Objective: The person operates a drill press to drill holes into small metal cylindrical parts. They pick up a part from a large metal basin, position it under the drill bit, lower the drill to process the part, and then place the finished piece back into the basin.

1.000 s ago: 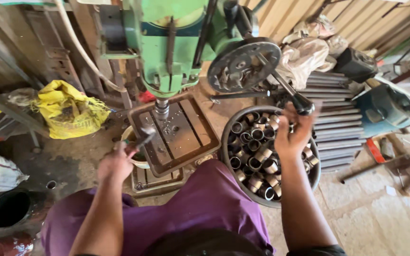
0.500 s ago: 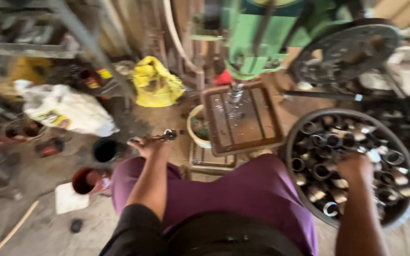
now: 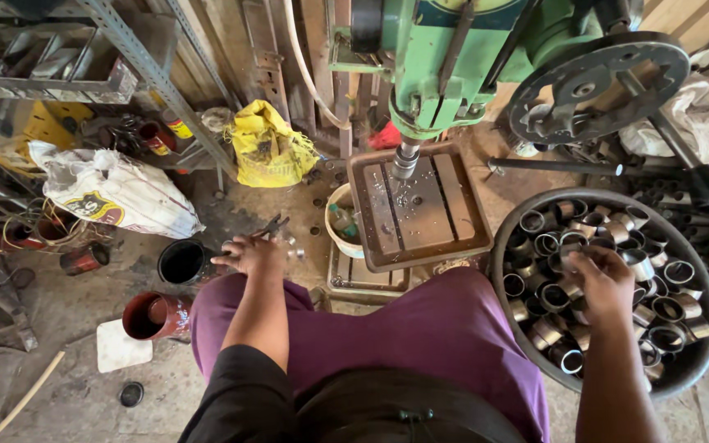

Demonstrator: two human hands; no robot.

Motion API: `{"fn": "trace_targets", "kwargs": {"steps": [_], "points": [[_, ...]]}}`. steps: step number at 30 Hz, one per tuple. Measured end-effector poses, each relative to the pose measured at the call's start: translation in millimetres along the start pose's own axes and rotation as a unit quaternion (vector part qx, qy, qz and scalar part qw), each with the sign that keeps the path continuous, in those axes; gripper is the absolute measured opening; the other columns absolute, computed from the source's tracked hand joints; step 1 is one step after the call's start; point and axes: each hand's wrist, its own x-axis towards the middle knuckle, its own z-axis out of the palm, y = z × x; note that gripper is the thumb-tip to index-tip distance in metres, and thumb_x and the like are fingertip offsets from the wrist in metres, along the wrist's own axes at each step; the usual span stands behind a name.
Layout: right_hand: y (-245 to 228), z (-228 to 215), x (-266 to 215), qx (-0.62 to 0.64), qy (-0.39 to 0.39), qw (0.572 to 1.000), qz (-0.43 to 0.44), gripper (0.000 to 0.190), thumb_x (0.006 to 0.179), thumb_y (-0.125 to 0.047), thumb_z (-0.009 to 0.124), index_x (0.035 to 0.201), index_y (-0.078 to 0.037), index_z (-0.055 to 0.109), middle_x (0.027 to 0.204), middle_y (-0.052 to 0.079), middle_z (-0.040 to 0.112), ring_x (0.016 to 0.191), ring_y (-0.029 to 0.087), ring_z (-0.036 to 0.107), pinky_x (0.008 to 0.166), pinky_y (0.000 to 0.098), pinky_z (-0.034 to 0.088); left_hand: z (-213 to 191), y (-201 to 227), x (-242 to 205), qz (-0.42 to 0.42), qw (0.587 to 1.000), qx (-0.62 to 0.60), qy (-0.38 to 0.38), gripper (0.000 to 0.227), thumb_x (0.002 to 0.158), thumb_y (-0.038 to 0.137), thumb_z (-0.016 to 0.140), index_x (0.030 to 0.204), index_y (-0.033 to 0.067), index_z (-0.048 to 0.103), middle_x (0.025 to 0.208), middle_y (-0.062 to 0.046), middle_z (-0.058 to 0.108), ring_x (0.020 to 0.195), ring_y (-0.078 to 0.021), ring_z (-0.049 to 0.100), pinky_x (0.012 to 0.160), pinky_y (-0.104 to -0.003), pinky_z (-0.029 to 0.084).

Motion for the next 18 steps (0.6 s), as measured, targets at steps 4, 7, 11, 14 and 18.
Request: {"fn": "trace_targets", "kwargs": {"steps": [4, 7, 11, 14, 18], "points": [[-23.3, 36.7, -15.7, 0.234, -0.066, 0.969, 0.038, 0.032, 0.09, -0.014, 0.073, 0.118, -0.013, 0.057, 0.113, 0.009, 0.067, 0.101, 0.031, 0.072, 0.089, 0.048, 0.063, -19.5, 4.1, -33.1, 0.121, 0.992, -0.011, -0.045, 0.059, 0.102, 0.041, 0.05, 0.156, 0.0243, 0.036, 0.162, -0.019, 0.024, 0.147, -0.0449, 0.021, 0.113, -0.076, 0.006], [-15.6, 60.0, -23.1, 0.307, -0.143, 0.941, 0.015, 0.036, 0.098, -0.031, 0.071, 0.127, -0.012, 0.059, 0.111, 0.008, 0.067, 0.098, 0.027, 0.068, 0.082, 0.0404, 0.057, -34.2, 14.9, -61.7, 0.266, 0.959, -0.033, -0.098, 0.074, 0.087, 0.011, 0.061, 0.153, 0.0404, 0.043, 0.155, -0.007, 0.037, 0.144, -0.0348, 0.037, 0.12, -0.061, 0.028], [19.3, 96.2, -14.4, 0.335, -0.172, 0.922, 0.092, 0.059, 0.103, -0.054, 0.062, 0.134, -0.004, 0.061, 0.103, 0.011, 0.067, 0.091, 0.022, 0.062, 0.084, 0.0381, 0.052, -25.3, 38.1, -92.9, 0.435, 0.899, -0.027, 0.041, 0.046, 0.094, 0.02, 0.063, 0.14, 0.0224, 0.054, 0.148, -0.007, 0.044, 0.137, -0.0332, 0.042, 0.112, -0.061, 0.033], [22.0, 120.5, -18.1, 0.285, -0.234, 0.92, 0.133, 0.059, 0.096, -0.056, 0.06, 0.127, -0.005, 0.057, 0.096, 0.01, 0.066, 0.084, 0.024, 0.067, 0.075, 0.0425, 0.058, -21.0, 52.3, -113.8, 0.542, 0.833, -0.007, 0.109, 0.042, 0.091, 0.019, 0.064, 0.133, 0.022, 0.059, 0.147, -0.008, 0.044, 0.137, -0.0314, 0.041, 0.112, -0.06, 0.032], [16.5, 133.7, -17.1, 0.141, -0.275, 0.937, 0.162, 0.066, 0.087, -0.049, 0.065, 0.132, -0.001, 0.058, 0.091, 0.012, 0.071, 0.074, 0.022, 0.072, 0.064, 0.0345, 0.061, -22.6, 66.6, -151.0, 0.615, 0.778, 0.013, 0.126, 0.052, 0.085, 0.006, 0.059, 0.134, 0.0253, 0.062, 0.148, -0.004, 0.045, 0.139, -0.028, 0.04, 0.116, -0.061, 0.028]]}}
